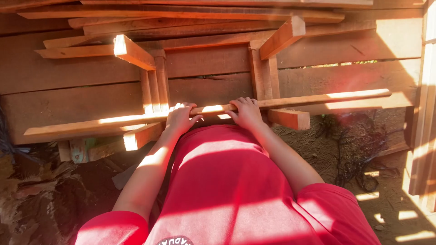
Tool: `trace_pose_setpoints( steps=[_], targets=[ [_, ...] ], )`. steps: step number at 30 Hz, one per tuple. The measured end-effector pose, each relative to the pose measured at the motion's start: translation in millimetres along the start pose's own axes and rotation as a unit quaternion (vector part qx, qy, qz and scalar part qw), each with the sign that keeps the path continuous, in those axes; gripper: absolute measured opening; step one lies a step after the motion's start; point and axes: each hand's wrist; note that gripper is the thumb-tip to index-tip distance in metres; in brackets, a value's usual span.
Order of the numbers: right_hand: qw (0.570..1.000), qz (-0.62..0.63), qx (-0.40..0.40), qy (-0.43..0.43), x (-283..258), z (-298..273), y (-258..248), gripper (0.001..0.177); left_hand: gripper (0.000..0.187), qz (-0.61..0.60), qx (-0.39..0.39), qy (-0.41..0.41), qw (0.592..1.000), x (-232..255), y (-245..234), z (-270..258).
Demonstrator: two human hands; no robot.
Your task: Sorting and arranging long wooden planks on an outdoor storage rack.
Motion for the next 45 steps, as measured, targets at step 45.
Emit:
trace_pose_setpoints(
  steps=[45],
  targets=[
    [0.986, 0.044, 0.143, -0.068, 22.5, -6.4, 14.8, 0.055, 0.04, -0.115, 0.082, 0.022, 0.99, -0.5, 23.3, -6.3]
  ],
)
Point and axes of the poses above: each hand's wrist, its own z-axis towards the middle knuckle, its own y-axis out of the palm, x = y × z, and after that the axes turned 1 degree about x, right-handed
